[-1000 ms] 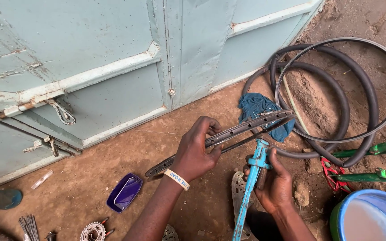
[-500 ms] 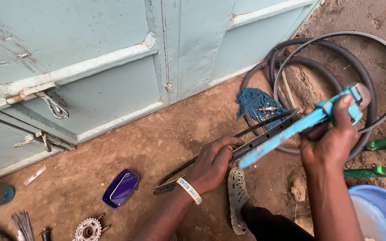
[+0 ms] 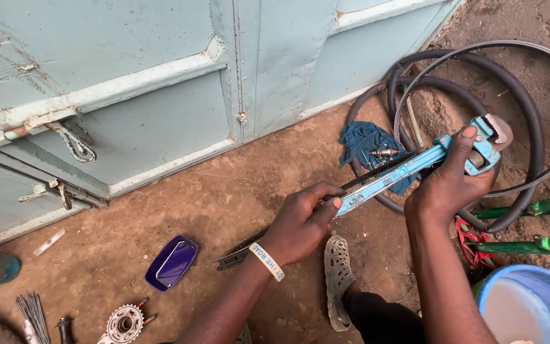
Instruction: The person uses a blue pipe wrench to bend and straighten a bicycle rim. They repeatedly clamp the rim, apply force to adjust its shape, and inspect the alignment by holding it up. The person continues this process throughout the clip.
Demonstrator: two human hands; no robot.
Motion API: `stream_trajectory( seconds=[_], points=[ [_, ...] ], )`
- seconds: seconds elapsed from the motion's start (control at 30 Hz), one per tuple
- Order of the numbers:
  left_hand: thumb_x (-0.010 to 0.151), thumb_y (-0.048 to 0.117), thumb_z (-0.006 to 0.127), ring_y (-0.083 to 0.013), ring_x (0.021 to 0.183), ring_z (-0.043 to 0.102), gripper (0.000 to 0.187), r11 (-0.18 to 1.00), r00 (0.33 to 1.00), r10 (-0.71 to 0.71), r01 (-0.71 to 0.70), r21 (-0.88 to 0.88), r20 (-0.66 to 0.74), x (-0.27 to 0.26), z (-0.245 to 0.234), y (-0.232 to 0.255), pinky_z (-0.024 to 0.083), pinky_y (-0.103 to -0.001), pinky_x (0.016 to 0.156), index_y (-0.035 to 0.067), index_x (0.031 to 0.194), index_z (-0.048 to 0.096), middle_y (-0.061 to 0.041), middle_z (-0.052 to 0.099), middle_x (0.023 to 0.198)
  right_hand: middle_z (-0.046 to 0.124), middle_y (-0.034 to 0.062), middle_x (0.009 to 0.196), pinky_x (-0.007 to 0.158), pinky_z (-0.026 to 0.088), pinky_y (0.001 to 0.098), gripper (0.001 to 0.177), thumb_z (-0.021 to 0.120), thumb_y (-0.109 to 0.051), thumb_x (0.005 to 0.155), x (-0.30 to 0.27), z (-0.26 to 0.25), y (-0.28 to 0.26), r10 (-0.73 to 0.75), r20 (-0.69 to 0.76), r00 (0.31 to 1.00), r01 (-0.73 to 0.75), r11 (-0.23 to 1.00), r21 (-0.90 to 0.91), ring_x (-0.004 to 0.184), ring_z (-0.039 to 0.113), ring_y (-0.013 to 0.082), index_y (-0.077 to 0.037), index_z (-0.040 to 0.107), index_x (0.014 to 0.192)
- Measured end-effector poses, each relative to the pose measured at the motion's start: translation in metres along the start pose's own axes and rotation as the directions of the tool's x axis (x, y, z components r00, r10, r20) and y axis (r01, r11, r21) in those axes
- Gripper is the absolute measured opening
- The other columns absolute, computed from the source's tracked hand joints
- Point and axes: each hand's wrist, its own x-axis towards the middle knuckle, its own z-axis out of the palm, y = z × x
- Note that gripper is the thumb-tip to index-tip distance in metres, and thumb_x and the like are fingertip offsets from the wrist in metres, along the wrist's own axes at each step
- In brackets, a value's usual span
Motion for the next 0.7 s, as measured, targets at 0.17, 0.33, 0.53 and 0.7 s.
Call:
stream_trajectory(
  seconds=[0.17, 0.33, 0.53, 0.7],
  points=[
    [0.102, 0.025, 0.053, -0.0161, 0.068, 0.073, 0.027, 0.997, 0.997, 0.078, -0.078, 0.012, -0.007, 0.001, -0.005, -0.006, 0.058, -0.032, 0.064, 0.012, 0.119, 0.069, -0.004, 0.068, 0.081, 0.068, -0.0032, 0.091, 0.077, 0.056, 0.0270, 0.019, 0.079, -0.021, 0.097, -0.005, 0.005, 0.006, 0.035, -0.067, 0.997, -0.033, 0.999, 0.024, 0.083, 0.063, 0.0086, -0.010, 0.070, 0.109],
    [0.103, 0.026, 0.053, -0.0174, 0.068, 0.074, 0.027, 0.995, 0.996, 0.091, -0.091, 0.051, -0.007, 0.002, -0.007, -0.005, 0.056, -0.033, 0.063, 0.014, 0.120, 0.070, -0.004, 0.070, 0.081, 0.069, -0.0032, 0.093, 0.077, 0.057, 0.0271, 0.021, 0.080, -0.023, 0.095, -0.005, 0.007, 0.007, 0.040, -0.113, 0.993, -0.041, 0.999, -0.010, 0.084, 0.064, 0.0077, -0.009, 0.071, 0.108],
    [0.103, 0.032, 0.050, -0.0160, 0.067, 0.073, 0.028, 0.987, 0.992, 0.125, -0.123, 0.105, -0.013, 0.005, -0.010, -0.006, 0.053, -0.034, 0.062, 0.013, 0.112, 0.069, -0.002, 0.066, 0.075, 0.068, -0.0037, 0.096, 0.080, 0.055, 0.0261, 0.026, 0.079, -0.025, 0.095, -0.007, 0.012, 0.003, 0.047, -0.088, 0.995, -0.049, 0.999, -0.021, 0.087, 0.063, 0.0075, -0.008, 0.072, 0.114],
    [0.104, 0.027, 0.051, -0.0144, 0.065, 0.072, 0.025, 0.980, 0.986, 0.165, -0.161, 0.119, -0.024, 0.007, -0.013, -0.006, 0.052, -0.031, 0.062, 0.014, 0.113, 0.070, -0.001, 0.066, 0.072, 0.071, -0.0029, 0.099, 0.084, 0.058, 0.0271, 0.026, 0.080, -0.024, 0.094, -0.003, 0.012, 0.006, 0.076, -0.094, 0.993, -0.073, 0.997, 0.035, 0.090, 0.064, 0.0079, -0.009, 0.072, 0.114]
  ],
)
